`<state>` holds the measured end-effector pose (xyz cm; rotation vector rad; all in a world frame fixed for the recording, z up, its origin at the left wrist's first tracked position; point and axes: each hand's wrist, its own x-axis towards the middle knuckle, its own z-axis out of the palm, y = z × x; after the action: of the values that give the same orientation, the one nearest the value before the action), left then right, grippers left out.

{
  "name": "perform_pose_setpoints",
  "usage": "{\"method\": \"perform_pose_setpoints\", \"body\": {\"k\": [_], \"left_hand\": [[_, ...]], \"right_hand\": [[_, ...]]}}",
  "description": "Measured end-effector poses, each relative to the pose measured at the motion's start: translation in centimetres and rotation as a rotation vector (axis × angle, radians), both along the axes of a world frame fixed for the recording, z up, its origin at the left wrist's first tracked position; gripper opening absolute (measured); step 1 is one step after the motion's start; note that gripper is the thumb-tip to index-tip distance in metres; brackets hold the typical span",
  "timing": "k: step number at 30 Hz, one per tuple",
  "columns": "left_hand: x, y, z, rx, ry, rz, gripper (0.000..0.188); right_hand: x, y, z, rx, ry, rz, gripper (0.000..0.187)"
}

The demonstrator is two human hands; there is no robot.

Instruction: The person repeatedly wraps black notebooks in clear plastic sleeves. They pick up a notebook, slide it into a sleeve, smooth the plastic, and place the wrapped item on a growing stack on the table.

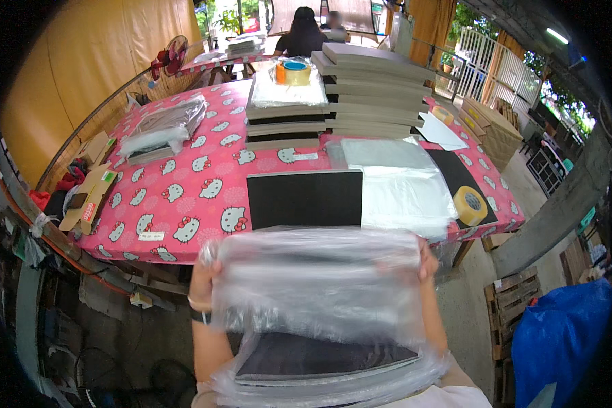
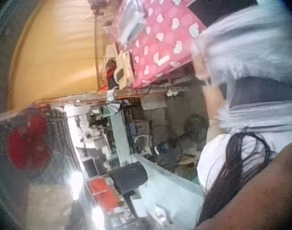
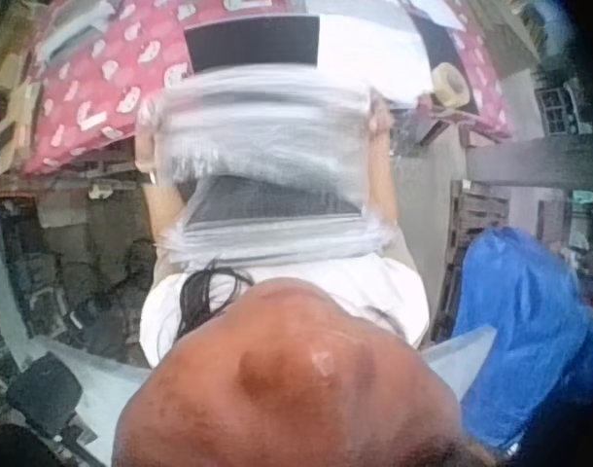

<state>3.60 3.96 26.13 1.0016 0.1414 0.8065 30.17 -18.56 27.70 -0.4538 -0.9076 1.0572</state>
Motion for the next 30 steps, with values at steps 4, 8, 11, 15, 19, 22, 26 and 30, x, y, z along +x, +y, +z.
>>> {"method": "perform_pose_setpoints", "body": {"k": [4, 8, 11, 15, 19, 22, 26, 30], "left_hand": [[4.2, 6.1, 0.6, 0.246, 0.329, 0.116, 0.054], [10.3, 10.0, 0.4, 0.848, 0.664, 0.5, 0.047], [11.8, 11.2, -0.9, 1.083, 0.796, 0.604, 0.046], [10.1, 8.4, -1.9, 1.175, 0.71, 0.664, 0.053], [7.4, 4.5, -1.1, 1.255, 0.66, 0.797, 0.051], [5.8, 3.6, -0.6, 1.344, 0.708, 0.79, 0.042], [3.9, 4.6, 1.8, 1.075, 0.585, 0.455, 0.025], [3.1, 6.7, 3.3, 0.342, 0.678, -0.198, 0.022]], "right_hand": [[5.1, 4.6, 0.7, -0.422, -0.574, -0.629, 0.013], [8.5, 9.9, -0.9, -0.443, -1.073, -1.052, 0.038], [8.3, 10.6, -1.5, -0.589, -1.365, -1.053, 0.045], [6.6, 7.8, -2.5, -0.415, -1.556, -1.112, 0.051], [4.5, 6.2, -2.7, -0.356, -1.399, -1.188, 0.052], [3.6, 5.9, -0.4, -0.319, -1.371, -1.199, 0.052], [3.6, 5.1, 0.9, -0.312, -1.247, -1.179, 0.023], [5.5, 3.8, 2.7, -0.605, -0.466, -0.322, 0.015]]}}
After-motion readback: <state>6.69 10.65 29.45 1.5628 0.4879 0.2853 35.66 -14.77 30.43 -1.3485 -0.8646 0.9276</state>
